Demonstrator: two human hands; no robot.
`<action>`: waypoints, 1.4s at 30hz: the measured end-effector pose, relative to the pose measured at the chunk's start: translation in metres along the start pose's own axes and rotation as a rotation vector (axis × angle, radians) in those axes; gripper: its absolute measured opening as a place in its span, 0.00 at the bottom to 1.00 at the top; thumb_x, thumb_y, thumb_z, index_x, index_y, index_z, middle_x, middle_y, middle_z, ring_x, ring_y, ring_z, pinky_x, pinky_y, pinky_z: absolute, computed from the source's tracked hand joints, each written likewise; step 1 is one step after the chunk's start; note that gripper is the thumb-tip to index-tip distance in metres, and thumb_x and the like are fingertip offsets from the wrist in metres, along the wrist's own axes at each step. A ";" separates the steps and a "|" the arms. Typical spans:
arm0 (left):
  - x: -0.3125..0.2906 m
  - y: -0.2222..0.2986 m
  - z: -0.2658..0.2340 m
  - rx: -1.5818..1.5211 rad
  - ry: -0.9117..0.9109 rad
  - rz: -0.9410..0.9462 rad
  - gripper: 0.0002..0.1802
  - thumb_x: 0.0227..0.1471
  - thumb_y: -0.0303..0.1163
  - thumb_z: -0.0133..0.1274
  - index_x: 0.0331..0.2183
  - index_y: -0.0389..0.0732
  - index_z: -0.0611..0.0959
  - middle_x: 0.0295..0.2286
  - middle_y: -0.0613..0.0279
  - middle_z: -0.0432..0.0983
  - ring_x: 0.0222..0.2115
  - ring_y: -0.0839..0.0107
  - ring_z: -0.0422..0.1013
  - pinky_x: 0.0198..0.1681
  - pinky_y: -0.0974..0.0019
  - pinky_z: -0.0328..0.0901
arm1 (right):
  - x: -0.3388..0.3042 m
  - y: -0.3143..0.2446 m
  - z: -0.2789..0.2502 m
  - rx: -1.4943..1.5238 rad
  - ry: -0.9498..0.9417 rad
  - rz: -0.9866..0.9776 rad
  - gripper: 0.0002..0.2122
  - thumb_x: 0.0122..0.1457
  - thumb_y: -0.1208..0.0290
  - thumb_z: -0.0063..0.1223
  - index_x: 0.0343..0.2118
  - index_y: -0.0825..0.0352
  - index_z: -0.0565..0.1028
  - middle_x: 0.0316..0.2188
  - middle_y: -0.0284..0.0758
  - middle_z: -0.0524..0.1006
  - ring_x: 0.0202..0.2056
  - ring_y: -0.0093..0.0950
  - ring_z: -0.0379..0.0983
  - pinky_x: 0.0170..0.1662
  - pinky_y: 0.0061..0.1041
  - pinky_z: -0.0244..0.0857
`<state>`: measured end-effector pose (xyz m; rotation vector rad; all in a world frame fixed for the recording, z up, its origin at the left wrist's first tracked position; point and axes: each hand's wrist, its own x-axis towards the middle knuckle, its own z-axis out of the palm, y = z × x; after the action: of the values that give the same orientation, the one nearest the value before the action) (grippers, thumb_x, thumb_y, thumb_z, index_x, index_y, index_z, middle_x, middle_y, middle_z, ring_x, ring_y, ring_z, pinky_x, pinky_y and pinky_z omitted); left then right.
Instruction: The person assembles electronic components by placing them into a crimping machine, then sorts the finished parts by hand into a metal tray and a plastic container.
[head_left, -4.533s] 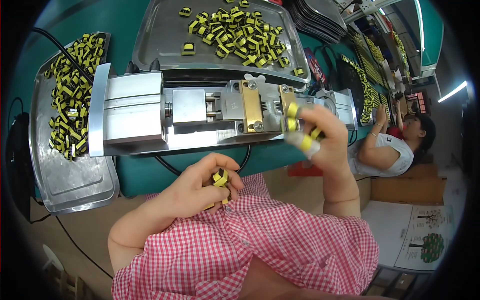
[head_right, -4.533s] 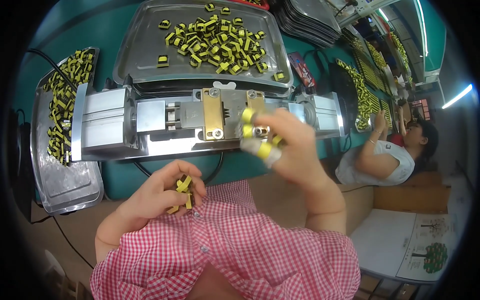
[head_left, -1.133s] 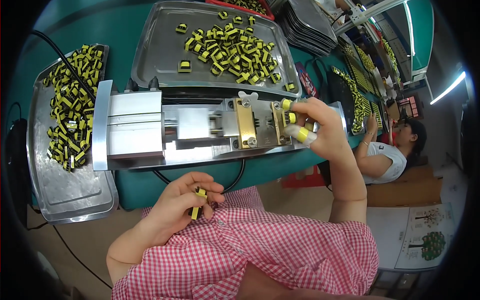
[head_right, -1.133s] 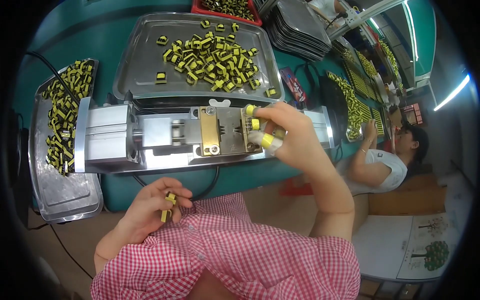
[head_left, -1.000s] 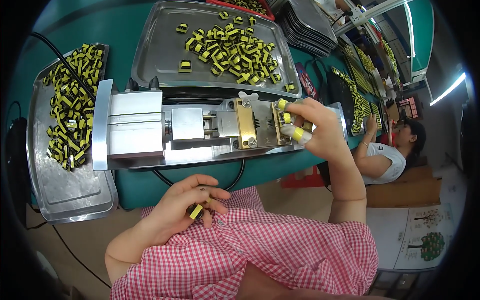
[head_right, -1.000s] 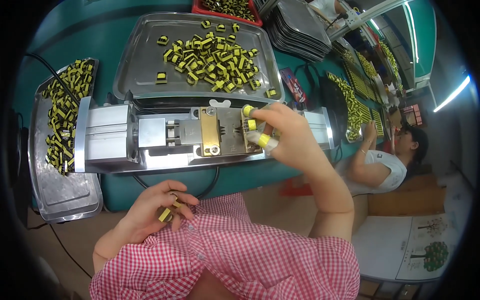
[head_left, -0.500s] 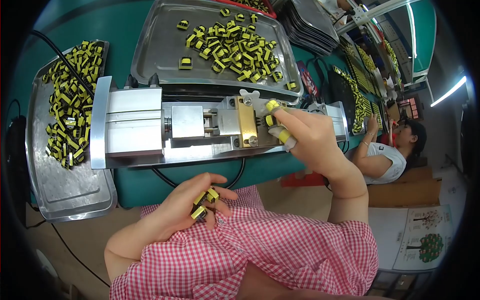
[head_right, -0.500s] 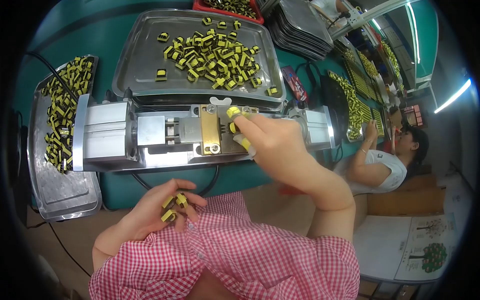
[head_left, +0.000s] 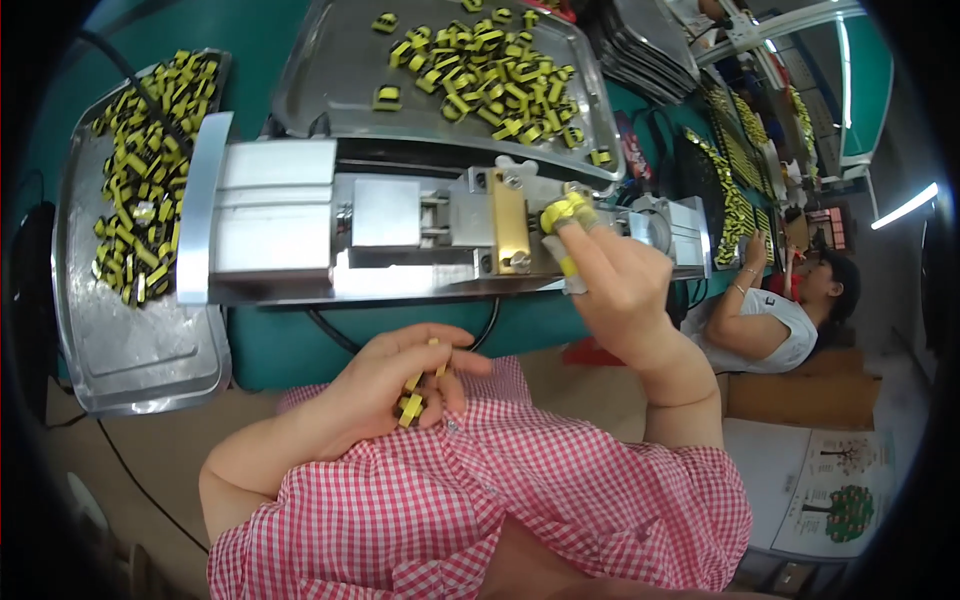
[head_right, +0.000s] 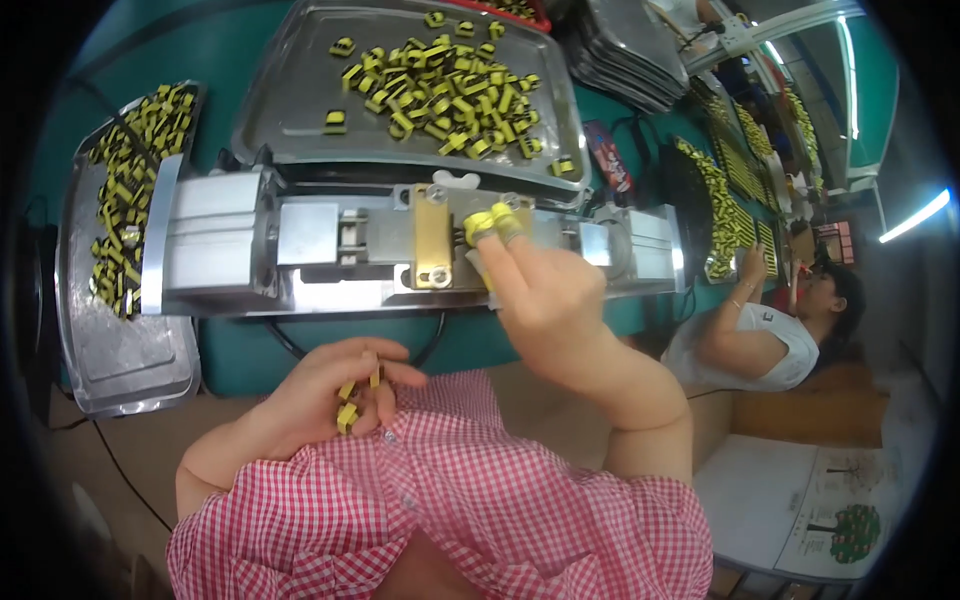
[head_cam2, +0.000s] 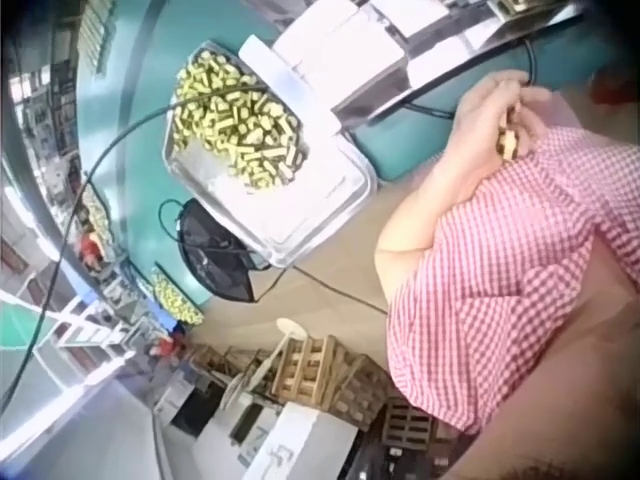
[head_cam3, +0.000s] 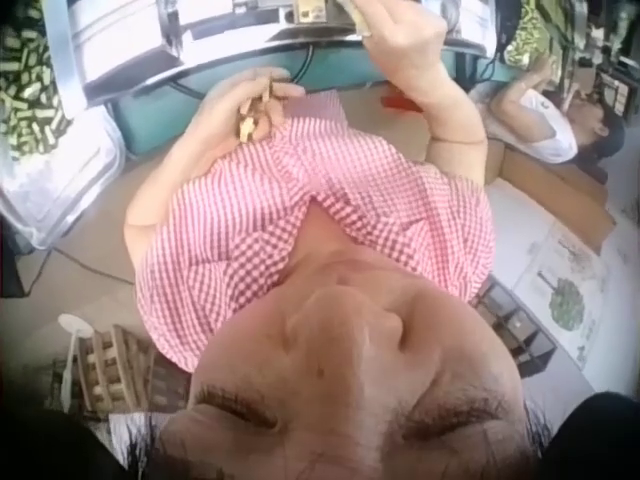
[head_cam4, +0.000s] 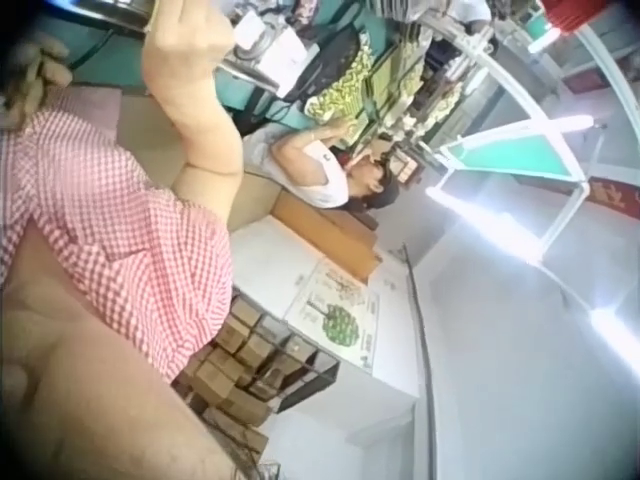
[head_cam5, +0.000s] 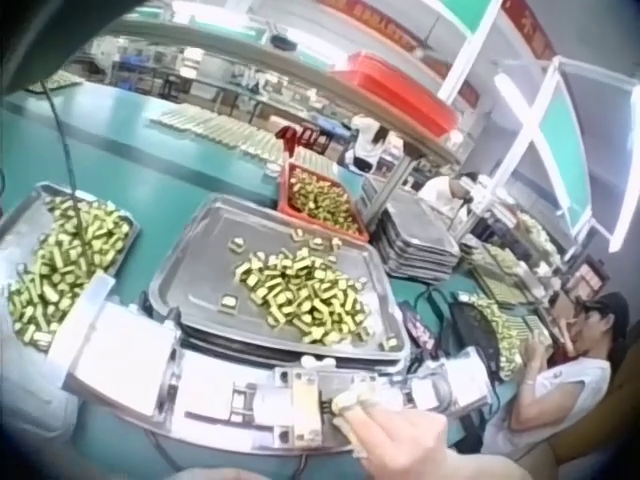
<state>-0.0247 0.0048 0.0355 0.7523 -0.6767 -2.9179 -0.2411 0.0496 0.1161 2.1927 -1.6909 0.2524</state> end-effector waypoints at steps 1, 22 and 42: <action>0.001 -0.002 -0.003 -0.104 -0.022 0.054 0.18 0.52 0.29 0.39 0.44 0.29 0.66 0.36 0.43 0.69 0.23 0.68 0.70 0.18 0.73 0.63 | 0.002 0.000 -0.002 0.024 -0.003 -0.006 0.10 0.40 0.76 0.59 0.28 0.69 0.74 0.20 0.36 0.72 0.17 0.31 0.68 0.18 0.24 0.59; -0.019 0.004 0.004 0.438 0.135 0.246 0.15 0.41 0.21 0.52 0.37 0.33 0.75 0.28 0.57 0.73 0.20 0.81 0.65 0.22 0.77 0.61 | -0.023 0.026 0.023 1.048 0.420 0.604 0.17 0.49 0.78 0.51 0.44 0.70 0.67 0.34 0.34 0.72 0.24 0.19 0.67 0.25 0.10 0.61; -0.007 -0.001 0.009 0.931 0.118 0.939 0.25 0.31 0.23 0.62 0.36 0.38 0.70 0.26 0.62 0.67 0.22 0.74 0.65 0.21 0.74 0.61 | -0.010 -0.016 -0.010 1.207 -0.396 0.216 0.19 0.37 0.74 0.65 0.34 0.69 0.72 0.24 0.34 0.71 0.23 0.20 0.67 0.24 0.17 0.58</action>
<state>-0.0222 0.0106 0.0449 0.4150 -1.7842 -1.6254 -0.2279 0.0656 0.1190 2.9676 -2.3633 1.2394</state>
